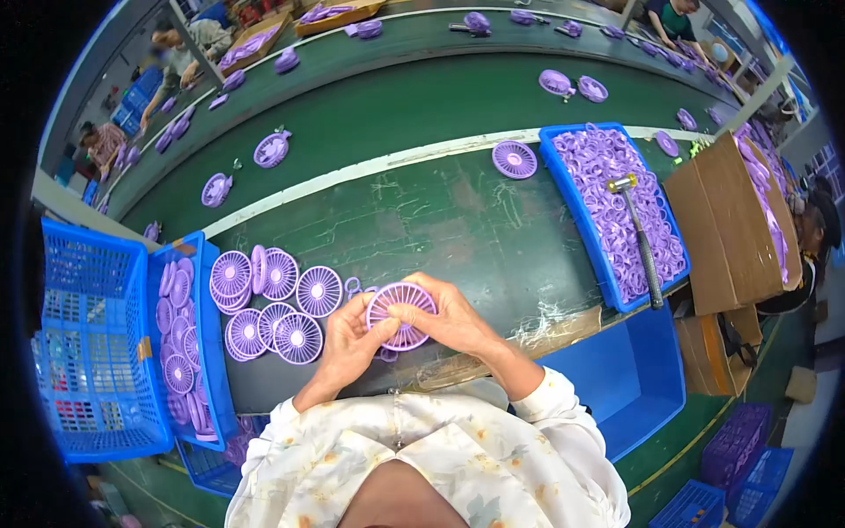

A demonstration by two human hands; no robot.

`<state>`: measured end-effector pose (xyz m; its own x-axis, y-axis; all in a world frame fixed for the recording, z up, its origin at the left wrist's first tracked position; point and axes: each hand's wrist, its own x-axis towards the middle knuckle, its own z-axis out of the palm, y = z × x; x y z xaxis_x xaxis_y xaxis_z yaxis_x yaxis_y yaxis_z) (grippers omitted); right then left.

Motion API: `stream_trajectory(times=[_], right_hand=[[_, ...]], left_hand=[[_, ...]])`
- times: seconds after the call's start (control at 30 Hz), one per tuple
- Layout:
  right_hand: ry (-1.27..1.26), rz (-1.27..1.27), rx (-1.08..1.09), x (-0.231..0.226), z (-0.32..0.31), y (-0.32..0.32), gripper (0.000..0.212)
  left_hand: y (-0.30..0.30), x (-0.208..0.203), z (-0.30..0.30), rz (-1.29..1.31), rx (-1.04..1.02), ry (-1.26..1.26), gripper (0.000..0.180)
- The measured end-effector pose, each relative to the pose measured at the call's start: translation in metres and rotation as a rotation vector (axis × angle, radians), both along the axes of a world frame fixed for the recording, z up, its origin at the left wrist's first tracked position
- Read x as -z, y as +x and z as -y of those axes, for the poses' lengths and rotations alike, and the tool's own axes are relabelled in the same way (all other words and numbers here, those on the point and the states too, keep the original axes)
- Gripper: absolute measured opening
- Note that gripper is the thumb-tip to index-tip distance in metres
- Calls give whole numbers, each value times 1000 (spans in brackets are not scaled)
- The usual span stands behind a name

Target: The person takes plastic rings and fan covers from the work table, attaches a ring to the center of each fan cover by hand, and sets the assembled fan covers onto the table.

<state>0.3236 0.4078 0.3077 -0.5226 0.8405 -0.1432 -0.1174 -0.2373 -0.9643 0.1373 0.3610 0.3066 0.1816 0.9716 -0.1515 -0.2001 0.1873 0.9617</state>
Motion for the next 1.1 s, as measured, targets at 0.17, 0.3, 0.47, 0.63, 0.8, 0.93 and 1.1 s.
stream_trajectory(times=[0.17, 0.3, 0.47, 0.63, 0.8, 0.93, 1.1], right_hand=[[-117, -127, 32, -1, -2, -7, 20], [-110, -90, -9, 0, 4, -6, 20], [-6, -85, 27, -13, 15, -8, 20], [460, -188, 7, -11, 21, -8, 28], [791, -45, 86, -30, 24, -11, 33], [889, -54, 98, -31, 24, -13, 36], [911, -116, 106, -27, 25, -18, 35]], left_hand=[[-6, 2, -1, 144, -69, 49, 30], [-10, 0, 5, 98, -67, 64, 27], [-12, -9, 11, 38, -57, 238, 28], [-21, -25, 13, -384, -162, 847, 25], [-47, -43, 22, -627, 8, 1264, 32], [-46, -32, 28, -624, -78, 1375, 34], [-46, -29, 32, -693, -137, 1388, 31]])
